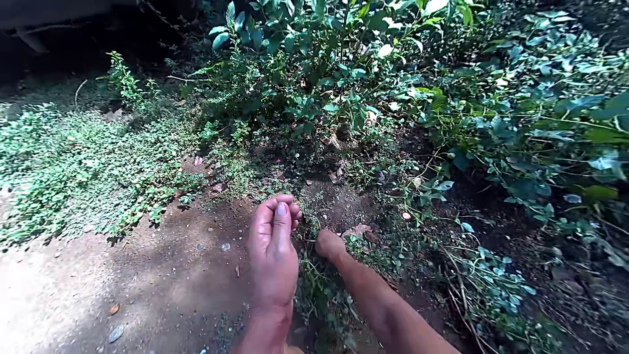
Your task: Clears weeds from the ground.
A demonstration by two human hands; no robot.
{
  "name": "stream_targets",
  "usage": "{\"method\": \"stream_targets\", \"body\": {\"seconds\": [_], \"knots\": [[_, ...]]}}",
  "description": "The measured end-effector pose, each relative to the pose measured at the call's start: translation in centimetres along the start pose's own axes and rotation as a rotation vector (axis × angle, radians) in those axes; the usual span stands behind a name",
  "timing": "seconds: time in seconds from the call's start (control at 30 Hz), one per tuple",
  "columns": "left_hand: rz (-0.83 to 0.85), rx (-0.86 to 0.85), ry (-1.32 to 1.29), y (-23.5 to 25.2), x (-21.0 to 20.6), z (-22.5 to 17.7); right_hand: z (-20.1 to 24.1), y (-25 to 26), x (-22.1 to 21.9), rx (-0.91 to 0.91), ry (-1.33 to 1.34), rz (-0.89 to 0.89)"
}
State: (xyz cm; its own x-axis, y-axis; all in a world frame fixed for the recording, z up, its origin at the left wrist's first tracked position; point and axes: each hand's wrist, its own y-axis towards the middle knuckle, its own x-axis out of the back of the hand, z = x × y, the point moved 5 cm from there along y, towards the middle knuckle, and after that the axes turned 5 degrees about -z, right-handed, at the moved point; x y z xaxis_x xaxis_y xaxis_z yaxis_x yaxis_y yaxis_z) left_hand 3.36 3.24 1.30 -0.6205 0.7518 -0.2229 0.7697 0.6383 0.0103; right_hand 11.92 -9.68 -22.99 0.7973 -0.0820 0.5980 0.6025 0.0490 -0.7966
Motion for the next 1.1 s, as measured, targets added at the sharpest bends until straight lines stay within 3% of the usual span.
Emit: {"method": "stream_targets", "body": {"seconds": [0.17,0.23,0.3,0.37,0.5,0.6,0.7,0.83,0.9,1.0,1.1], "knots": [[0.029,-0.117,0.029,-0.6,0.2,-0.7,-2.2,-2.2,-2.9,0.022,0.051,-0.011],[0.015,-0.114,0.066,-0.3,0.7,-0.4,-6.2,-3.3,-5.8,-0.047,0.103,-0.004],[-0.02,-0.008,0.031,0.2,0.0,0.3,-10.7,-3.1,-5.4,-0.135,0.121,-0.061],[-0.02,0.042,0.008,0.2,-0.5,0.5,-11.8,-2.9,-2.2,-0.139,0.089,-0.11],[0.051,0.029,-0.006,-0.6,-2.5,1.4,-15.4,-4.9,9.2,-0.113,-0.067,-0.307],[0.076,0.03,0.003,-1.3,-3.3,1.5,-24.0,-7.8,16.4,-0.197,-0.104,-0.535],[0.079,0.016,0.012,-1.6,-2.9,1.1,-35.1,-12.4,21.1,-0.4,-0.108,-0.706],[0.022,0.002,0.011,-1.5,-1.9,0.7,-48.1,-17.9,20.3,-0.599,0.062,-0.805],[0.024,-0.003,0.019,-1.5,-1.9,0.7,-48.6,-19.8,17.4,-0.666,0.101,-0.726],[0.047,0.013,0.024,-1.5,-2.2,0.8,-48.1,-17.1,12.0,-0.672,-0.146,-0.313],[0.044,0.018,0.022,-1.5,-2.4,0.8,-39.9,-11.7,9.9,-0.498,-0.307,-0.096]]}}
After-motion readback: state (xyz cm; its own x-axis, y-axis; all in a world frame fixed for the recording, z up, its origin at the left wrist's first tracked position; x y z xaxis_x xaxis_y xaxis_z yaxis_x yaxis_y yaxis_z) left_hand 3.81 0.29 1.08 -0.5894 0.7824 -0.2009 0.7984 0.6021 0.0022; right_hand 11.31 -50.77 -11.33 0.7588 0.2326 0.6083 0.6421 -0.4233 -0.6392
